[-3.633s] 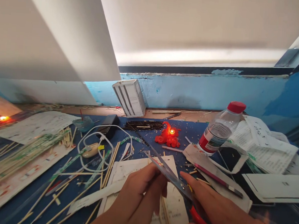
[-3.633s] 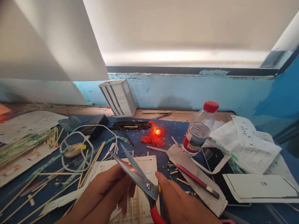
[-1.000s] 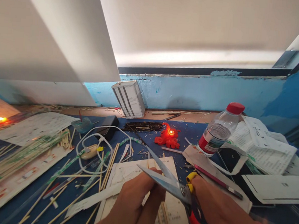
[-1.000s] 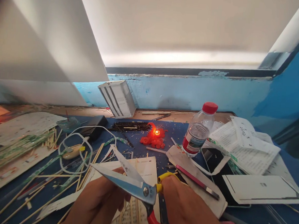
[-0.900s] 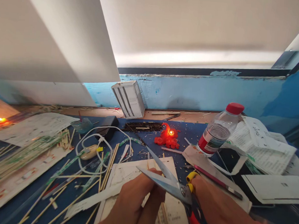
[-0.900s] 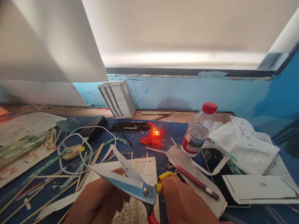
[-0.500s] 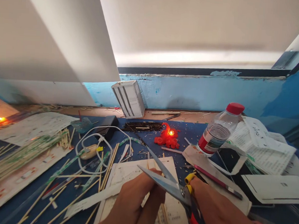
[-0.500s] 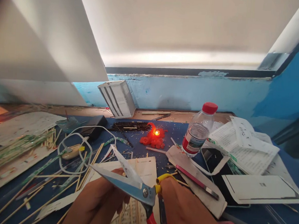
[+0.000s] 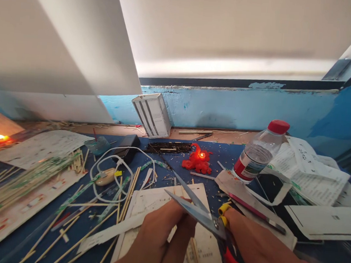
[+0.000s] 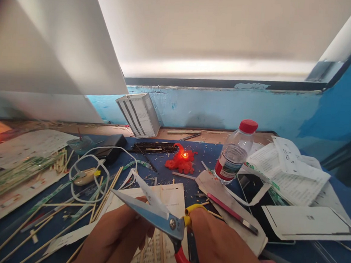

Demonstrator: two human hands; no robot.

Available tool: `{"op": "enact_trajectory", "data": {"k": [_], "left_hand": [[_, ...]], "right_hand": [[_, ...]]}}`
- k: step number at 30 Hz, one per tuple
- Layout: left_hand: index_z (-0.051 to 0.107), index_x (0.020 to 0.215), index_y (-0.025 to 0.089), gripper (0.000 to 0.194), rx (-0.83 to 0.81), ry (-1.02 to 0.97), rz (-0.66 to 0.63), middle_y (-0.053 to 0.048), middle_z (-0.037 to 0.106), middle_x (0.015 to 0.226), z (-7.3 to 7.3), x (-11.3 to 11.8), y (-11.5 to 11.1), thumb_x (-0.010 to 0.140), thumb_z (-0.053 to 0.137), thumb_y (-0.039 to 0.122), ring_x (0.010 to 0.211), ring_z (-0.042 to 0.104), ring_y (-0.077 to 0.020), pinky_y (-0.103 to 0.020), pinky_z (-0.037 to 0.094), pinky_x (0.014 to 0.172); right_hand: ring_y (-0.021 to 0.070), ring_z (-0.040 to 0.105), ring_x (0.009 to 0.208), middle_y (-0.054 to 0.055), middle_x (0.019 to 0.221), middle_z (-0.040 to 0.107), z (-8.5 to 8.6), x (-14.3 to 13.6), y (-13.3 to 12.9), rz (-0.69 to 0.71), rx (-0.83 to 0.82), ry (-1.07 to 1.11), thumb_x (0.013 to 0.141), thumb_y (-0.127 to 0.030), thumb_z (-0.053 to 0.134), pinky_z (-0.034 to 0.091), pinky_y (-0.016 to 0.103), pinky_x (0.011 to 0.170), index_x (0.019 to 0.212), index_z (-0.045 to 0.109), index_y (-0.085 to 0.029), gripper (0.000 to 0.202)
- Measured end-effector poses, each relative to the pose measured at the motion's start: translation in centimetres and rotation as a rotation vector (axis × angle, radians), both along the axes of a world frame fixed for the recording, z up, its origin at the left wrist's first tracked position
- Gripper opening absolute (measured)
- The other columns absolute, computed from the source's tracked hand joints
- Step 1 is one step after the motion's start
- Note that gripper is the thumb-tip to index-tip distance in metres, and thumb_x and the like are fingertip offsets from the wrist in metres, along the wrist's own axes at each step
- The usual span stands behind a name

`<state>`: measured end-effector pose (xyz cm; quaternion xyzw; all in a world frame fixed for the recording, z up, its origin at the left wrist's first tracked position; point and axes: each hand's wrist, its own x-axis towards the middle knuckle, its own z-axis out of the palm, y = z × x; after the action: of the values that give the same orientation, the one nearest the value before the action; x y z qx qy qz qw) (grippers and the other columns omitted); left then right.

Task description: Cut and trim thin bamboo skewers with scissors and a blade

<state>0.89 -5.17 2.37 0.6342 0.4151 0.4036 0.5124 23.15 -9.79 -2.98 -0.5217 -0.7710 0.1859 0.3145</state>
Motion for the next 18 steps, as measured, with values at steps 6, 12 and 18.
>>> {"op": "enact_trajectory", "data": {"k": [6,12,18], "left_hand": [[0.076,0.090,0.023,0.022,-0.160,-0.222,-0.110,-0.001,0.076,0.076,-1.4,-0.5,1.2,0.103,0.061,0.031,0.068,0.073,-0.0157,-0.023,0.058,0.068],[0.083,0.107,0.022,0.016,-0.301,-0.381,-0.284,-0.007,0.085,0.102,-1.7,-0.4,1.2,0.101,0.067,0.022,0.093,0.080,-0.0204,-0.028,0.062,0.087],[0.085,0.107,0.034,0.017,-0.216,-0.392,-0.271,-0.004,0.081,0.112,-1.0,-0.2,0.1,0.098,0.072,0.032,0.094,0.081,-0.0219,-0.030,0.064,0.087]], "right_hand": [[0.0205,0.060,0.052,0.002,0.067,0.068,0.4,-0.7,0.1,0.017,-0.170,0.177,0.090,-0.049,0.067,0.048,0.030,0.047,0.096,0.062,-0.025,0.025],[0.0243,0.066,0.066,0.003,0.077,0.070,2.7,-1.9,-0.5,-0.135,-0.331,0.553,0.096,-0.052,0.065,0.059,0.034,0.058,0.098,0.070,-0.029,0.023],[0.0240,0.068,0.067,0.003,0.075,0.070,2.5,-0.4,-0.4,-0.217,-0.428,0.671,0.097,-0.049,0.069,0.059,0.036,0.061,0.096,0.073,-0.026,0.023]]}}
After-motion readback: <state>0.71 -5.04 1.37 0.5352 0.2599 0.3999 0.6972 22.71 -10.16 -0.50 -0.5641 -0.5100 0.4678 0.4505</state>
